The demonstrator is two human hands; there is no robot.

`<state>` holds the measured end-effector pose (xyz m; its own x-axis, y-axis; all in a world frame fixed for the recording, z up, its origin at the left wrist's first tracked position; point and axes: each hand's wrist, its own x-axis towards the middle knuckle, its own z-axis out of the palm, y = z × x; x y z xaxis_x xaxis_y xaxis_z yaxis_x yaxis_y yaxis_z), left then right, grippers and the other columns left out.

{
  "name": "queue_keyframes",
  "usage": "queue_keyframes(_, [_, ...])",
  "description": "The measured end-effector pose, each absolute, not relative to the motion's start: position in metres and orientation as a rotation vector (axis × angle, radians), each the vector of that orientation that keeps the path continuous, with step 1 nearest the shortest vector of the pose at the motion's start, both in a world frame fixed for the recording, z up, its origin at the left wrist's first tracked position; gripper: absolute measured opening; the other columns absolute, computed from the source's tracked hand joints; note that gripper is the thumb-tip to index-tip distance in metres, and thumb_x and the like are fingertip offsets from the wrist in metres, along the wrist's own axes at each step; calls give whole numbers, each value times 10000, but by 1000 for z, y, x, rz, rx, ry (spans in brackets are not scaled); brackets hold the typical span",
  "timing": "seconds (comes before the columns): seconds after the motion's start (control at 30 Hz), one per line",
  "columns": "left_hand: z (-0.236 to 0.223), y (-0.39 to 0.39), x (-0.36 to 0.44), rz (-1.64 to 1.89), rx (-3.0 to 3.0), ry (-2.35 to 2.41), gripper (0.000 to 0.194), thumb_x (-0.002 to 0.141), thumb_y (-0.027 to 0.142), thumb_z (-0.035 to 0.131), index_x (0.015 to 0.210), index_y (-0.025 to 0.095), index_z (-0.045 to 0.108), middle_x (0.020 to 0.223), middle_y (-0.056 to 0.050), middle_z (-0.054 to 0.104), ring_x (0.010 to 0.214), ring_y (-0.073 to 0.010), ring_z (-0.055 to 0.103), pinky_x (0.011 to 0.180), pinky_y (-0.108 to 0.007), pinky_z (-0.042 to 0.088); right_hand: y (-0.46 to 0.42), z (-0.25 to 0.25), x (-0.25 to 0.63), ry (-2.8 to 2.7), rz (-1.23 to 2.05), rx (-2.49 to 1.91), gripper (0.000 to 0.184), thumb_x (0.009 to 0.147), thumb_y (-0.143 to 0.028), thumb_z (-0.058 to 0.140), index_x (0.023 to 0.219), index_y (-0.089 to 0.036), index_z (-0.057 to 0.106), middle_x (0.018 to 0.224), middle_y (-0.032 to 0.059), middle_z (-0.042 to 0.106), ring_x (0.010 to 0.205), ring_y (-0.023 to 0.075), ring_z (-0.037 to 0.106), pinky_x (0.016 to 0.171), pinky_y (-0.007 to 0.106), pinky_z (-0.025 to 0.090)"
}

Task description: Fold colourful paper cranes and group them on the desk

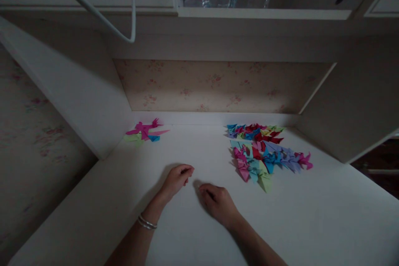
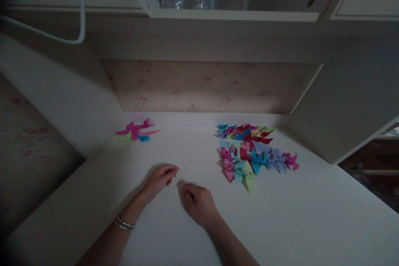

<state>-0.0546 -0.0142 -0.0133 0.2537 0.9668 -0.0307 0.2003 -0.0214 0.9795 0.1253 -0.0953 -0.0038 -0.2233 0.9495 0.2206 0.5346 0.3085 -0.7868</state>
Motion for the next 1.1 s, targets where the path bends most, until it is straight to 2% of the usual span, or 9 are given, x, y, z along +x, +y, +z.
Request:
queue_keyframes(0.4, [-9, -15, -54, 887, 1430, 1159, 309, 760, 414, 567, 854, 136, 664, 665, 13, 542, 505, -85, 454, 444, -198, 340, -96, -4, 126, -1947, 735, -1312, 249, 882, -208, 431, 912, -224, 678, 807, 0, 691, 710, 134, 624, 667, 202, 420])
queue_keyframes(0.6, [-13, -12, -64, 1016, 1299, 1135, 307, 754, 425, 601, 822, 131, 658, 608, 18, 526, 495, -78, 438, 459, -194, 335, -94, -5, 128, -1941, 754, -1332, 251, 900, -252, 428, 917, -219, 676, 827, 8, 690, 725, 142, 631, 681, 213, 432])
queue_keyframes(0.7, [-11, -4, -74, 1061, 1210, 1125, 314, 721, 428, 629, 815, 130, 651, 643, 9, 542, 498, -80, 463, 454, -197, 347, -93, -7, 129, -1937, 767, -1323, 256, 901, -256, 429, 931, -222, 681, 853, 13, 694, 747, 146, 638, 696, 218, 442])
queue_keyframes(0.87, [-5, 26, -114, 1031, 1376, 1441, 299, 711, 405, 583, 808, 131, 654, 677, -7, 580, 463, -87, 488, 420, -202, 352, -92, -10, 129, -1944, 797, -1307, 255, 898, -261, 434, 941, -228, 683, 874, 18, 701, 760, 153, 645, 708, 226, 451])
queue_keyframes(1.0, [6, 53, -161, 787, 1627, 1877, 325, 777, 394, 468, 884, 159, 667, 605, 3, 605, 501, -123, 561, 469, -210, 394, -91, -8, 128, -1972, 795, -1317, 255, 902, -275, 430, 917, -228, 680, 846, 18, 694, 739, 157, 640, 690, 230, 450])
queue_keyframes(1.1, [18, 67, -193, 708, 1690, 2019, 295, 785, 364, 464, 827, 162, 675, 595, -12, 619, 572, -156, 602, 524, -226, 404, -91, -6, 127, -1983, 801, -1313, 256, 910, -284, 423, 911, -231, 674, 839, 13, 688, 750, 153, 639, 697, 227, 446])
